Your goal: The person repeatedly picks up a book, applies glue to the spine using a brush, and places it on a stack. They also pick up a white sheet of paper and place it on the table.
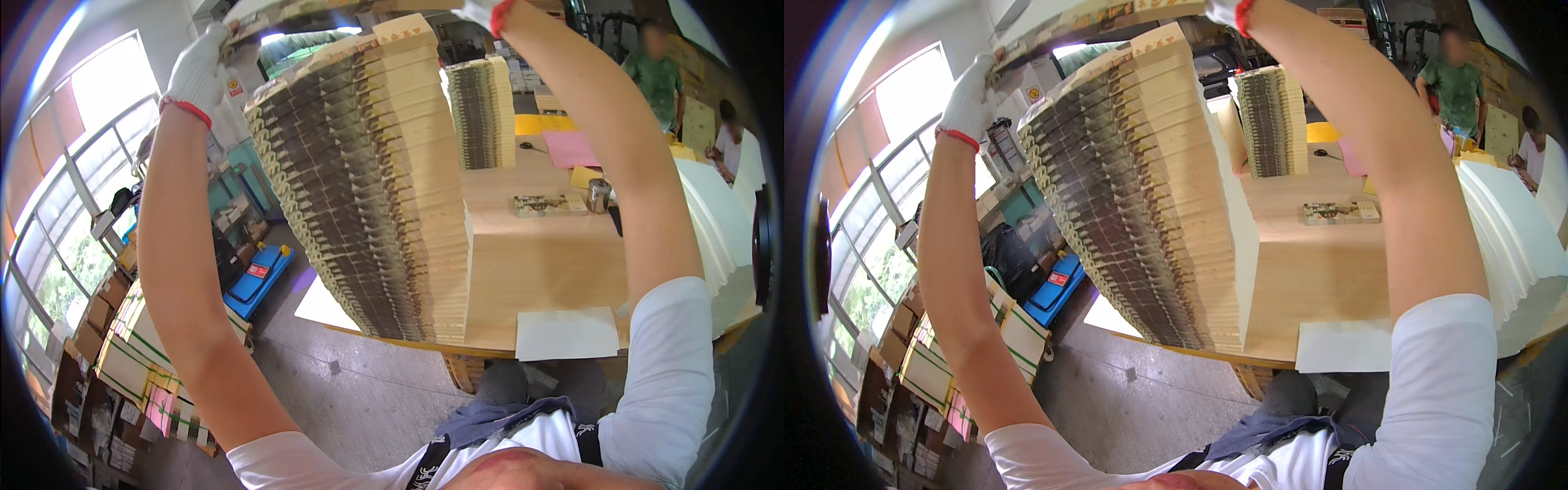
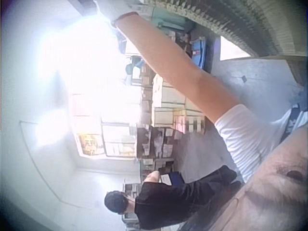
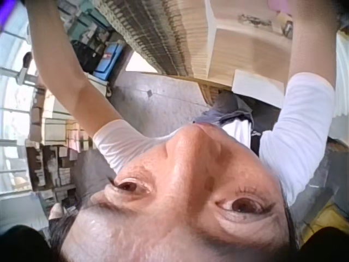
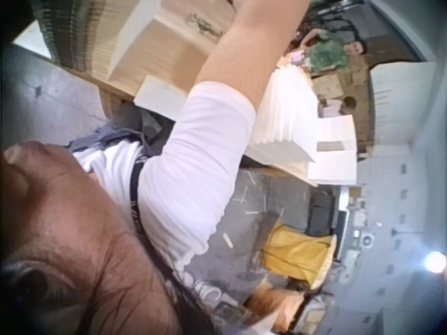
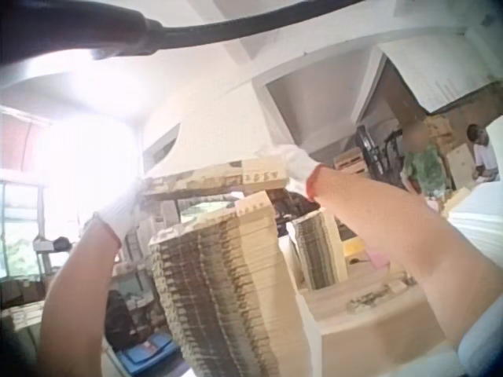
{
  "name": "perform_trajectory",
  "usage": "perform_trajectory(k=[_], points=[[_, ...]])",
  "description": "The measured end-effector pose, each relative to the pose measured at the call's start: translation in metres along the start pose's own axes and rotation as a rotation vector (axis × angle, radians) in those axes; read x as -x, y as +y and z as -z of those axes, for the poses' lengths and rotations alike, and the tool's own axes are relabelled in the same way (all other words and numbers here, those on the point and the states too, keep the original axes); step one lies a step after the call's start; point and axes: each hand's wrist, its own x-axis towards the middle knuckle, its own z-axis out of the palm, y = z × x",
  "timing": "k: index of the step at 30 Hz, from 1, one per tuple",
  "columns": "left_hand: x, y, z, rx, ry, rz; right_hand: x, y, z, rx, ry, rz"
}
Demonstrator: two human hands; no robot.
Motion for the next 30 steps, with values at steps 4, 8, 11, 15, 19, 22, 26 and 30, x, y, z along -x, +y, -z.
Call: perform_trajectory(k=[4, 8, 11, 15, 19, 22, 26, 30], points=[[0.01, -0.024, 0.015, -0.49, -0.042, 0.233, -0.011, 0.03, 0.019, 0.366, 0.167, -0.295], [0.034, -0.038, 0.012, -0.585, -0.052, 0.418, 0.037, 0.045, 0.006, 0.756, 0.308, -0.706], [0.022, -0.032, 0.022, -0.791, -0.136, 0.399, 0.038, 0.029, 0.006, 0.863, 0.19, -0.736], [-0.032, -0.078, 0.077, -1.051, -0.301, -0.101, 0.038, 0.032, -0.004, 0.921, 0.183, -0.648], [-0.009, -0.073, 0.031, -0.837, -0.039, 0.352, 0.03, 0.041, 0.024, 1.004, 0.173, -0.636], [0.005, -0.058, 0.038, -0.921, -0.031, 0.352, 0.037, 0.051, -0.005, 0.924, 0.149, -0.58], [0.025, -0.032, 0.017, -1.49, 0.032, -0.002, 0.038, 0.052, 0.025, 1.664, -0.068, -0.163], [0.088, -0.038, -0.059, -0.9, 0.253, -0.773, 0.108, 0.028, 0.024, 1.452, 0.206, -0.037]])
